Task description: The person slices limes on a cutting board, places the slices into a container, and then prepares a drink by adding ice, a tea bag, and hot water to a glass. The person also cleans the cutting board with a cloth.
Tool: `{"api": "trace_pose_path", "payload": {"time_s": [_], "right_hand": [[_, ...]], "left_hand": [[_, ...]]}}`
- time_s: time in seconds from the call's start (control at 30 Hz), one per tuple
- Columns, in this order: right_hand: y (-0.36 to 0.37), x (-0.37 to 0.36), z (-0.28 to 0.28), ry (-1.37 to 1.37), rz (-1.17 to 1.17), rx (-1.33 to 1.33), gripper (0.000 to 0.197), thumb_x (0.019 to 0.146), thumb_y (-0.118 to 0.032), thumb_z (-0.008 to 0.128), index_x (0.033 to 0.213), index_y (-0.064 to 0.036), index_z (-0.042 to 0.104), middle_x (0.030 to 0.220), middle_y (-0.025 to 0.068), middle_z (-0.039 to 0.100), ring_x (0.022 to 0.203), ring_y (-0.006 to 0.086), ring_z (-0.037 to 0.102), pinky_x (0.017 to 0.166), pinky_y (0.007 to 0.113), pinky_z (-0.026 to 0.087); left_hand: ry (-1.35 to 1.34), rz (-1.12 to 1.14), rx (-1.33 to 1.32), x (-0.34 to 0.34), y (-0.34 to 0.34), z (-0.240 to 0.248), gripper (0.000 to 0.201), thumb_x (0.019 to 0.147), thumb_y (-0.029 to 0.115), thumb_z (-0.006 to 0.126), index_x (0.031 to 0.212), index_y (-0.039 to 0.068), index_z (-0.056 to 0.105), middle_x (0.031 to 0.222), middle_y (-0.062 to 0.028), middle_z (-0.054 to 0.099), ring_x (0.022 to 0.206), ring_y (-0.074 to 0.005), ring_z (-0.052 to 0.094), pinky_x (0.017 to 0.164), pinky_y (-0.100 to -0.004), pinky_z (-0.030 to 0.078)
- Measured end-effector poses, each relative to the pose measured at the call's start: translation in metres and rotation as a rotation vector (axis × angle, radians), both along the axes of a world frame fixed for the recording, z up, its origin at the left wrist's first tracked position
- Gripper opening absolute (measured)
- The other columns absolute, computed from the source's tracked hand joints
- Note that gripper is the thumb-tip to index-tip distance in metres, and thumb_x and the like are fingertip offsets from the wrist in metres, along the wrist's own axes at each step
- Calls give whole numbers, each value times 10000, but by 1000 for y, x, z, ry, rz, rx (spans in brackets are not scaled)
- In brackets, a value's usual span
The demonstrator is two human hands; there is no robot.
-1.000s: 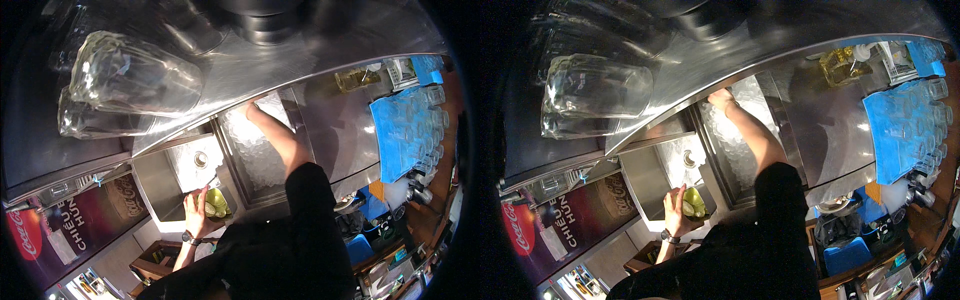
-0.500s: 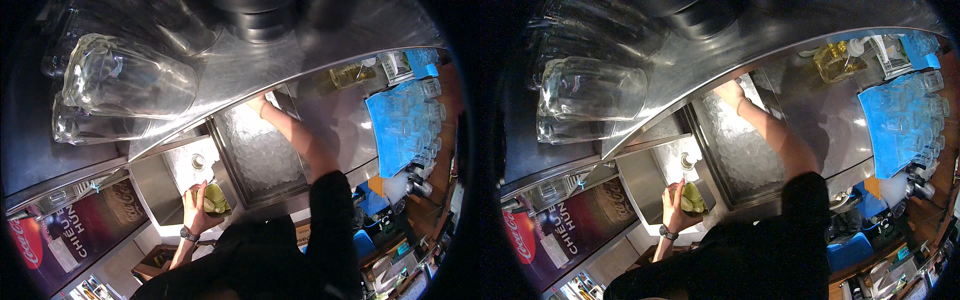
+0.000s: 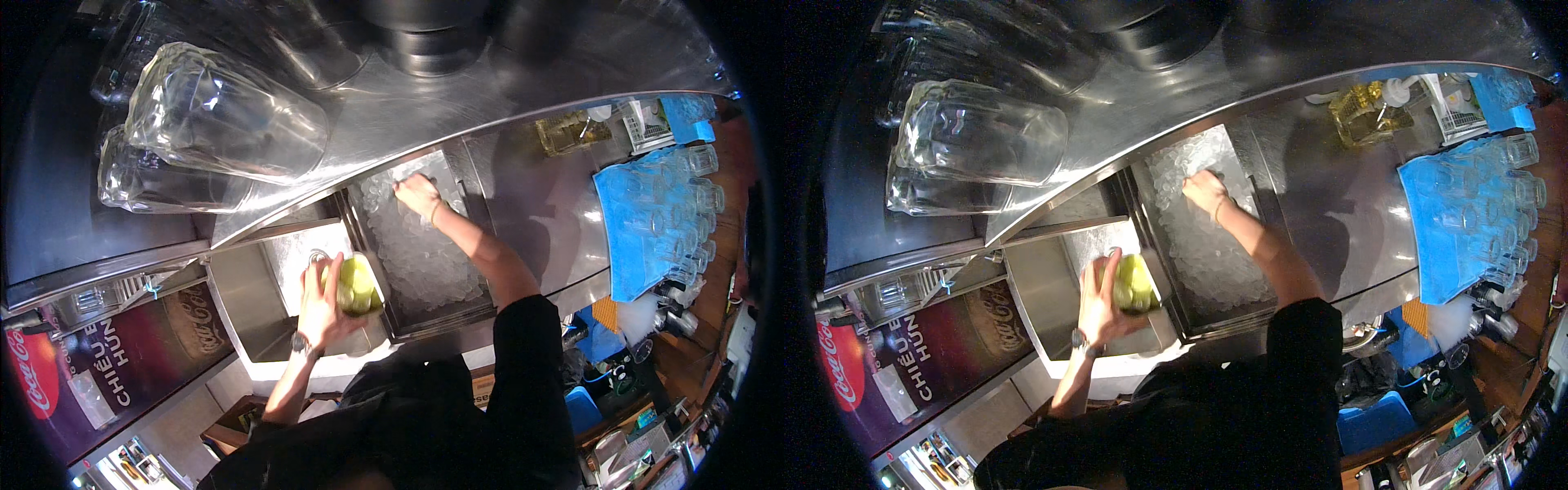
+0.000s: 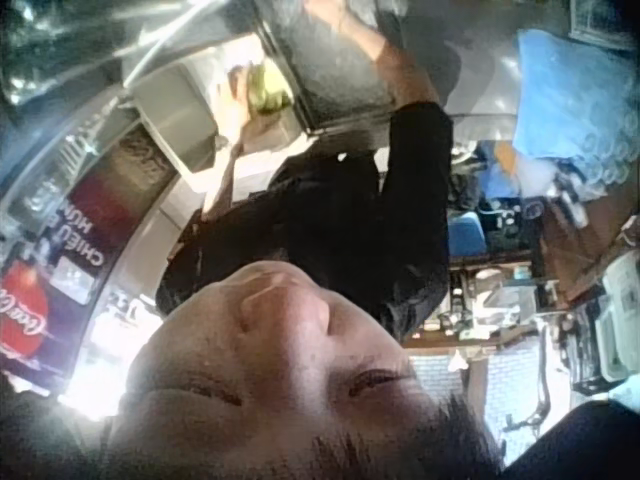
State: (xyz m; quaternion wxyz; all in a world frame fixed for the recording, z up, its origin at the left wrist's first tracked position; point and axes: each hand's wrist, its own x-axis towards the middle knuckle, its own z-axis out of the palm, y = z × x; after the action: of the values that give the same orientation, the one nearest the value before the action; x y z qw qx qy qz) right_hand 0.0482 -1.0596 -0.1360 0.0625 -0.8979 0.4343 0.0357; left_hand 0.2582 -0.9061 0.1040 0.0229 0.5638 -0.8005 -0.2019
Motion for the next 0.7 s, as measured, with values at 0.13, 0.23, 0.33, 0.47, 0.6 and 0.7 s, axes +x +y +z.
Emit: {"api": "trace_pose_path", "payload": {"time_s": [0.13,0.23,0.33,0.47,0.6,0.7], "right_hand": [[56,-31,1,-165,-476,-85,213,884,-135,508,1010,-41,652,643,125,641,580,242,650,481,372,476],[103,-52,79,-199,-757,-125,271,868,-110,532,1112,-27,614,617,125,615,552,272,622,482,397,468],[153,-64,119,-232,-822,-182,488,812,-87,575,1289,-5,512,620,88,598,579,195,629,482,328,478],[209,-59,159,-267,-940,175,620,840,-123,601,1418,-114,374,706,124,604,664,219,639,562,312,492],[261,-45,156,-101,-746,155,592,851,-135,613,1401,-141,397,765,139,617,692,244,637,593,343,501],[270,-18,101,-146,-750,115,573,828,-77,573,1378,-163,434,745,115,596,702,251,604,607,362,486]], "left_hand": [[60,-31,-75,-58,-84,-30,1180,404,173,848,1429,47,276,1243,-213,423,1202,-390,405,1050,-533,301],[-12,-64,-212,-82,-138,-87,1170,402,198,866,1412,55,294,1242,-220,426,1171,-414,427,1016,-474,376],[-165,-50,-36,-99,-186,-138,1135,453,300,891,1394,44,311,1280,-262,470,1171,-415,483,989,-447,431],[-324,13,250,-85,-226,-200,1217,472,319,892,1441,35,214,1322,-278,442,1188,-410,492,999,-431,442],[-203,-72,-53,-74,-224,-251,1185,529,266,870,1459,38,173,1415,-293,323,1334,-400,317,1092,-431,340],[-193,-77,-96,-64,-213,-260,1119,624,313,825,1472,48,145,1489,-187,257,1387,-337,239,1126,-508,225]]}}
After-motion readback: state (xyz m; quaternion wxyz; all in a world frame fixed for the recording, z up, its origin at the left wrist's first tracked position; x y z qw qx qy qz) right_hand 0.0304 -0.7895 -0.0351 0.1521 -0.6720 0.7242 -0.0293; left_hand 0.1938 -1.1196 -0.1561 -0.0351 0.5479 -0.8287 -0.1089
